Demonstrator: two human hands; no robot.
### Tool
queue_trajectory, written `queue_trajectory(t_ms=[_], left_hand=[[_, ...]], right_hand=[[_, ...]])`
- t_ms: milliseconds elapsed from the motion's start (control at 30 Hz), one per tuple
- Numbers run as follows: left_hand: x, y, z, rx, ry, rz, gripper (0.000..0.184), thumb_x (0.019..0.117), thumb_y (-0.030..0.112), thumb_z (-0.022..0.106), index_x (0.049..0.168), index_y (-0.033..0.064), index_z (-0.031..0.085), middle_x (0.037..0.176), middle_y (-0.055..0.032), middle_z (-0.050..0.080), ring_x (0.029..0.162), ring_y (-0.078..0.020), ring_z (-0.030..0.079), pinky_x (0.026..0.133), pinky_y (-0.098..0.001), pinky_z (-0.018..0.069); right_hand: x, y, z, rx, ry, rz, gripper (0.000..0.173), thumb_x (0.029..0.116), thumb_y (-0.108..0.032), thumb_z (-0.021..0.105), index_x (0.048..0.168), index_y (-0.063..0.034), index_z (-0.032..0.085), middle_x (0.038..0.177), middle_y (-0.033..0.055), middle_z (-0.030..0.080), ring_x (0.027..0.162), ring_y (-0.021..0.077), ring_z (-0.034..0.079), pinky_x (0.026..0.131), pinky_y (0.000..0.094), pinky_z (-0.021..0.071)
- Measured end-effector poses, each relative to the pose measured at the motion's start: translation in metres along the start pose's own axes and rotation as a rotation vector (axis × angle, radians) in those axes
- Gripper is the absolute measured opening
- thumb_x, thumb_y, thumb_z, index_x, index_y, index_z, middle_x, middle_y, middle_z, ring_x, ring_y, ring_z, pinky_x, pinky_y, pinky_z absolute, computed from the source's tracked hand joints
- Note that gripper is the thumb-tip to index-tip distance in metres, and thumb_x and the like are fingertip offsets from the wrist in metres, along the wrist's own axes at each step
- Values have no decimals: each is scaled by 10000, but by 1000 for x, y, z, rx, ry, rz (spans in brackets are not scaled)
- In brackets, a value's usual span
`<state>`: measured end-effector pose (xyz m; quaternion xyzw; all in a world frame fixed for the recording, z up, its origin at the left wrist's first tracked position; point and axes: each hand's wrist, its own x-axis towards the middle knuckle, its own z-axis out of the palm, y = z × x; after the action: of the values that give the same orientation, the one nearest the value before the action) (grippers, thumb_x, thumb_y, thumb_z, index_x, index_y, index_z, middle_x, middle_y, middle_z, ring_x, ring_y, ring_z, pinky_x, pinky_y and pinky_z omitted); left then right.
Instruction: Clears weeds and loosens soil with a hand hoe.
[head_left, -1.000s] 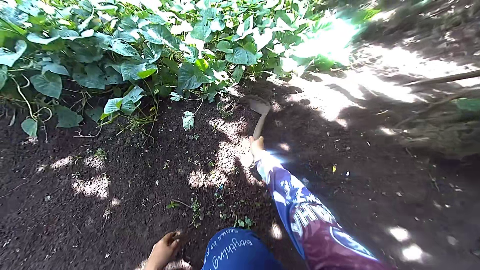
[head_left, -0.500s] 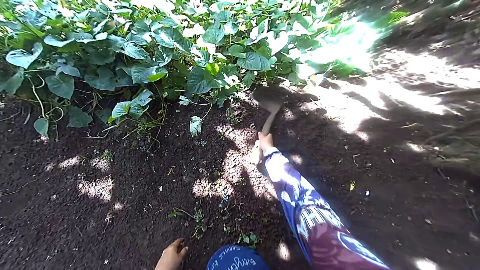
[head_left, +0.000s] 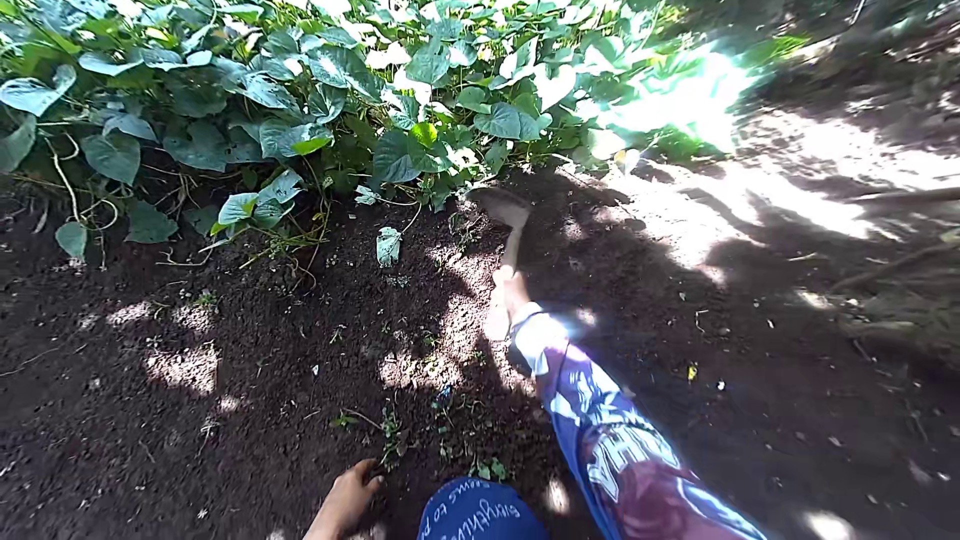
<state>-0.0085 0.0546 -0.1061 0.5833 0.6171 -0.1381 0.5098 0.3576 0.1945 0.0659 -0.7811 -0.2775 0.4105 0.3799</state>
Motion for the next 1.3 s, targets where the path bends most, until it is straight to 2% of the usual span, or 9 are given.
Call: queue_trajectory(t_ms=[67,200,400,500,633,700,867,1100,1300], left_hand=[[-3,-2,-4,-14,10,1,463,1039,310,599,1454,106,569,1365,-167,657,1293,-330,616,1128,-555,443],[-9,-10,-7,-38,26,-1,470,1048,297,588,1466,87,550,1362,-179,657,1286,-339,621,1127,-555,441],[-15,-22,-13,-51,32,-19,479,1049,288,589,1476,78,538,1349,-197,659,1272,-342,628,1119,-543,449],[-19,-18,-12,-43,25,-22,482,1051,293,586,1482,84,532,1354,-188,658,1278,-332,625,1122,-539,448],[-15,-18,-12,-51,39,-1,474,1047,298,587,1471,90,545,1339,-183,665,1265,-327,632,1116,-539,452],[-15,-19,-10,-47,35,-4,472,1049,313,580,1468,97,548,1342,-178,664,1265,-326,632,1117,-542,450],[-13,-13,-10,-15,14,19,505,1047,324,580,1484,75,529,1367,-210,640,1293,-361,605,1127,-568,429],[-11,-11,-10,-21,1,36,500,1052,341,562,1487,97,525,1384,-181,637,1301,-338,605,1127,-559,433],[-12,-11,-13,-37,24,27,493,1042,345,569,1473,106,544,1379,-190,635,1296,-357,603,1114,-583,437]], right_hand=[[2,65,29,-116,-27,93,466,1113,-335,453,1483,-56,406,1017,189,611,744,262,614,676,428,550],[-23,101,17,-42,-142,144,502,1087,-204,503,1519,-36,311,827,108,594,575,179,595,555,338,545],[15,40,4,-72,105,43,526,1102,-333,489,1498,-6,374,1171,255,639,925,326,681,830,486,575],[4,76,31,-126,31,125,514,1118,-302,431,1540,-28,330,1161,232,621,887,301,662,796,462,576],[-47,144,31,-150,-136,182,481,1105,-361,479,1433,-33,353,744,110,596,536,209,622,540,377,574],[-54,139,22,-38,-153,159,385,1101,-326,505,1317,-27,397,673,86,555,478,191,576,486,359,546],[-20,88,45,9,-71,91,400,1116,-203,436,1413,66,449,880,155,629,652,208,621,644,368,568],[-69,179,49,-110,-141,196,563,1099,-300,511,1506,5,270,719,121,586,498,207,600,518,388,569],[-79,175,12,-183,-234,146,464,1058,-262,602,1403,-19,410,636,85,538,442,179,548,447,349,527]])
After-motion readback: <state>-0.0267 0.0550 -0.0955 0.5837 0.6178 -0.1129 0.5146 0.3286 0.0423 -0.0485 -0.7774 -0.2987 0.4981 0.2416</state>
